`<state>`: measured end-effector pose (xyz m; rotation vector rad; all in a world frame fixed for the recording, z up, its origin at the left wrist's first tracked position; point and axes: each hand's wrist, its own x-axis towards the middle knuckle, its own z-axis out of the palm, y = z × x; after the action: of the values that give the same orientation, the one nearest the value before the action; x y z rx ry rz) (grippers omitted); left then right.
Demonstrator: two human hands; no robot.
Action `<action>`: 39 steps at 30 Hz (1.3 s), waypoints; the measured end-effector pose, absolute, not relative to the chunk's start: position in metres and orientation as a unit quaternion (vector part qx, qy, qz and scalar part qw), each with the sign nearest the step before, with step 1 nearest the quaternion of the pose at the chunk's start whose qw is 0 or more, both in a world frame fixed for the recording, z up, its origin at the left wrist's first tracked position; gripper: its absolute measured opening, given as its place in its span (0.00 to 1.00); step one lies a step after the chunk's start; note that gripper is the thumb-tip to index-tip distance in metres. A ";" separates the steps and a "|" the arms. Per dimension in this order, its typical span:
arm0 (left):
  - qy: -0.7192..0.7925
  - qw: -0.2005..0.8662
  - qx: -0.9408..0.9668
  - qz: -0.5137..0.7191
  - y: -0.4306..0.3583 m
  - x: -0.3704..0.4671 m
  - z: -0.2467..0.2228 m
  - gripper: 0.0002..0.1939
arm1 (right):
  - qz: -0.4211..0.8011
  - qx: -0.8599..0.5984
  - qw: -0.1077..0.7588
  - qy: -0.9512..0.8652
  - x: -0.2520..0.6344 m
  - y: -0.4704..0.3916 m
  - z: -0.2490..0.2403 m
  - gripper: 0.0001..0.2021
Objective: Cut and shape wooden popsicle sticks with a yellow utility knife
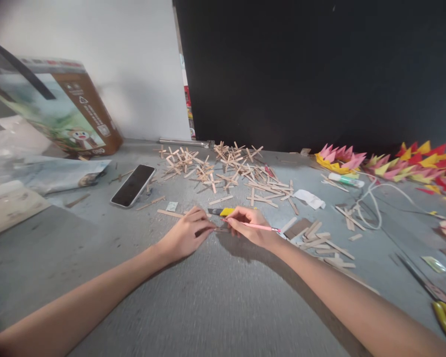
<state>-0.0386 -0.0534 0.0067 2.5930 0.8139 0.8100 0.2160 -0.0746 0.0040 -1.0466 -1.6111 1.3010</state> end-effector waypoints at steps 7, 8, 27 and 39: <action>0.318 0.217 0.876 0.291 -0.050 -0.039 0.008 0.08 | 0.516 -0.459 0.360 -0.628 0.211 -0.073 -0.002 0.17; 0.320 0.221 0.874 0.292 -0.050 -0.039 0.008 0.08 | 0.515 -0.464 0.356 -0.627 0.211 -0.073 -0.002 0.18; 0.334 0.276 0.853 0.292 -0.046 -0.037 0.007 0.05 | 0.459 -0.454 0.320 -0.693 0.213 -0.069 0.001 0.15; 0.341 0.281 0.848 0.292 -0.046 -0.038 0.004 0.05 | 0.440 -0.448 0.309 -0.714 0.211 -0.069 0.005 0.17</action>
<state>-0.0376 -0.0461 0.0039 2.2715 0.9150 0.7833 0.2109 -0.0687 0.0049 -1.1843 -1.8882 1.1618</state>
